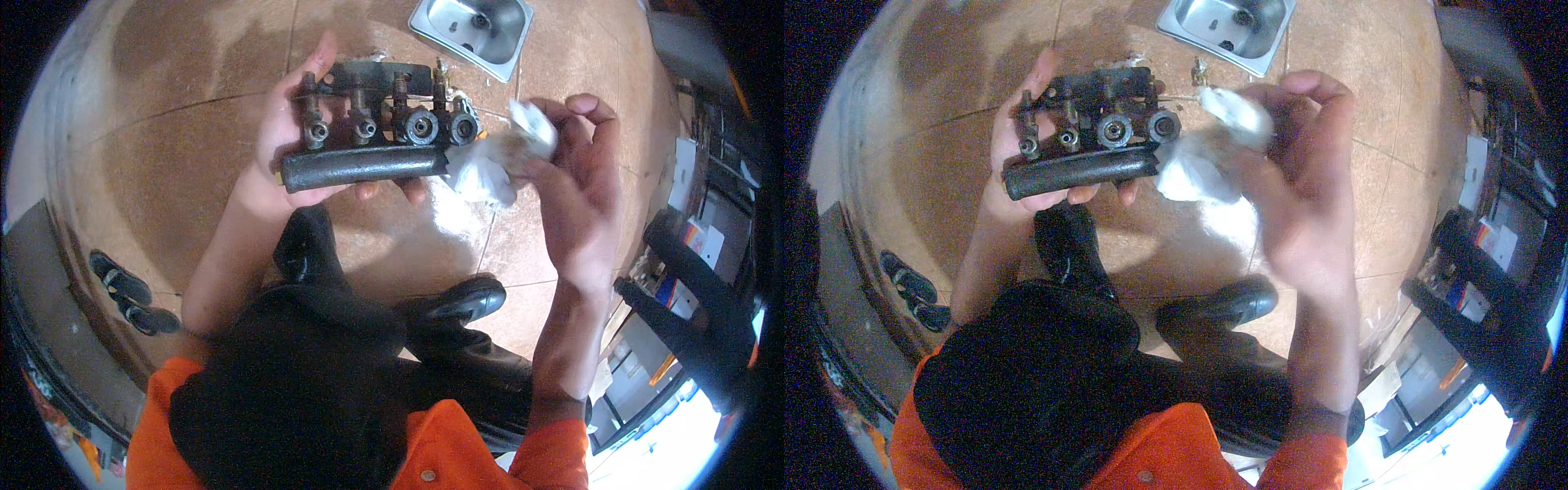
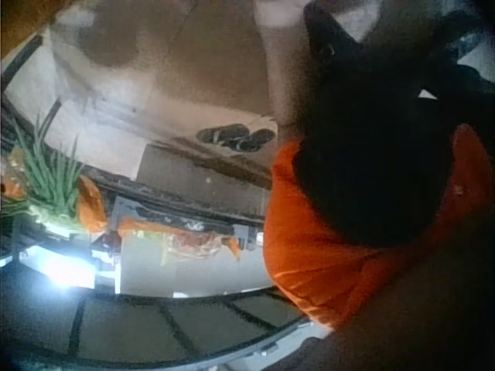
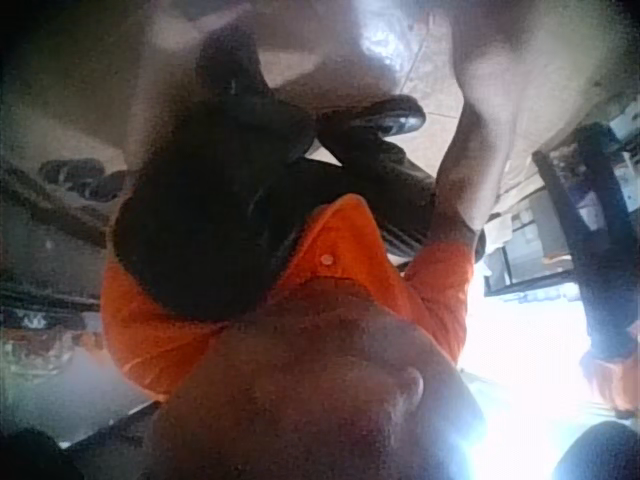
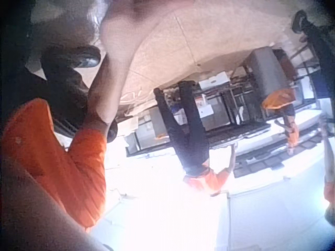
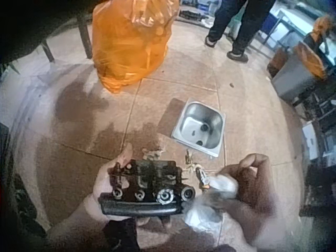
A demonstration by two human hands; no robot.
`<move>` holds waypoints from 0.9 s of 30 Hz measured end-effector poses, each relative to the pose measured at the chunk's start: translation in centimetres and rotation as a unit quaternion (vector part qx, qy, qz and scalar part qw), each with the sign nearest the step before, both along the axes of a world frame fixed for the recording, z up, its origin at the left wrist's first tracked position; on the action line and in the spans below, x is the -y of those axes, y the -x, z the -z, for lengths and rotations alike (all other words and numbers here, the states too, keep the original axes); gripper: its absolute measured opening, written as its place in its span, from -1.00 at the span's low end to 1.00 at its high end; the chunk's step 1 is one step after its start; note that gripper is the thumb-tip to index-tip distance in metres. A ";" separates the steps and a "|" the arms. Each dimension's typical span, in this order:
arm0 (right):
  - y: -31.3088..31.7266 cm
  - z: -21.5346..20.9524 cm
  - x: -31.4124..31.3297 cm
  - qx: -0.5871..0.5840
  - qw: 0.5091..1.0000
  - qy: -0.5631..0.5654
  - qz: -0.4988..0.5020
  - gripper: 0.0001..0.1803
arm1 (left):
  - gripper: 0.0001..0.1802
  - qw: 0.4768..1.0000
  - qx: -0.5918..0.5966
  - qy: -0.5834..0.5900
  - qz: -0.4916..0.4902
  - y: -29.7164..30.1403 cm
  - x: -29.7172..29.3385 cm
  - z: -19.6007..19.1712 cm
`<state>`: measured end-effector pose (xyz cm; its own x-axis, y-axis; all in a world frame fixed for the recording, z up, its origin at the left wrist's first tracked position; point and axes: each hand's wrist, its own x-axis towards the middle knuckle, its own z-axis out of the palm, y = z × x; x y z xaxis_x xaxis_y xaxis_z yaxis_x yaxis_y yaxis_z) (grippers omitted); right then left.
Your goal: The person sits on the floor and uses a knife to scrape debris from a mechanical component, likely a brake caliper. They then insert small cylindrical parts into the component and use a cloth to wipe the surfaces.
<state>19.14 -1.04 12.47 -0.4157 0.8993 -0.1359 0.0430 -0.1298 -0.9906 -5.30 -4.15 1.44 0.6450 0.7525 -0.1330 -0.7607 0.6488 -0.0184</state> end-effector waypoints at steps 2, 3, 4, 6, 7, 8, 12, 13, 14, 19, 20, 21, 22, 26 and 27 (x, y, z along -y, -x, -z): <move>0.7 -0.3 0.5 0.151 0.978 -0.144 -0.026 -0.45 | -0.01 1.000 -0.013 -0.011 -0.006 -0.1 0.0 -0.4; 0.9 -0.6 0.5 0.214 0.954 -0.203 -0.064 -0.46 | -0.01 1.000 -0.017 -0.015 -0.012 -0.1 0.1 -0.4; 1.1 -0.9 0.4 0.274 0.920 -0.260 -0.102 -0.47 | -0.03 0.999 -0.019 -0.021 -0.015 -0.1 0.2 -0.5; 1.5 -1.4 0.3 0.306 0.878 -0.347 -0.121 -0.53 | -0.05 0.999 -0.023 -0.032 -0.022 0.0 0.2 -0.6; 1.6 -1.4 0.4 0.307 0.871 -0.361 -0.130 -0.53 | -0.04 0.999 0.005 -0.027 -0.029 -0.1 0.3 -0.6; 1.6 -1.4 0.4 0.307 0.864 -0.374 -0.140 -0.52 | -0.03 0.999 0.033 -0.022 -0.037 -0.3 0.3 -0.7; 1.2 -0.7 0.2 0.334 0.849 -0.379 -0.156 -0.47 | -0.01 0.998 0.051 -0.003 -0.038 -0.5 0.6 -0.1; 1.4 -0.8 0.3 0.351 0.844 -0.372 -0.163 -0.48 | -0.01 0.998 0.050 -0.008 -0.037 -0.5 0.6 -0.3; 1.5 -1.0 0.4 0.367 0.839 -0.365 -0.169 -0.49 | -0.01 0.998 0.050 -0.013 -0.035 -0.6 0.6 -0.5; 2.2 -0.6 0.5 0.436 0.805 -0.358 -0.183 -0.55 | 0.00 0.999 0.020 -0.026 -0.034 -1.3 0.7 -0.7; 2.1 -0.4 0.3 0.441 0.801 -0.359 -0.187 -0.56 | 0.00 0.999 0.007 -0.033 -0.034 -1.5 0.6 -1.2; 2.1 -0.3 0.2 0.444 0.798 -0.361 -0.191 -0.58 | 0.01 0.999 -0.009 -0.039 -0.035 -1.6 0.6 -1.5; 2.1 -0.5 0.0 0.449 0.787 -0.372 -0.201 -0.58 | 0.01 0.998 -0.017 -0.037 -0.039 -1.5 0.6 -1.5; 2.1 -0.4 -0.3 0.448 0.758 -0.418 -0.224 -0.58 | 0.02 0.997 -0.048 -0.037 -0.042 -1.6 0.8 -1.7; 2.1 -0.3 -0.5 0.443 0.752 -0.432 -0.227 -0.57 | 0.02 0.997 -0.056 -0.040 -0.042 -1.6 0.7 -2.0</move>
<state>17.02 -0.50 12.80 -0.7969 0.6040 0.0137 0.5817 0.7732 -0.2526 -3.66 -4.87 3.41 0.5641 0.8140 -0.1388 -0.8064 0.5792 0.1194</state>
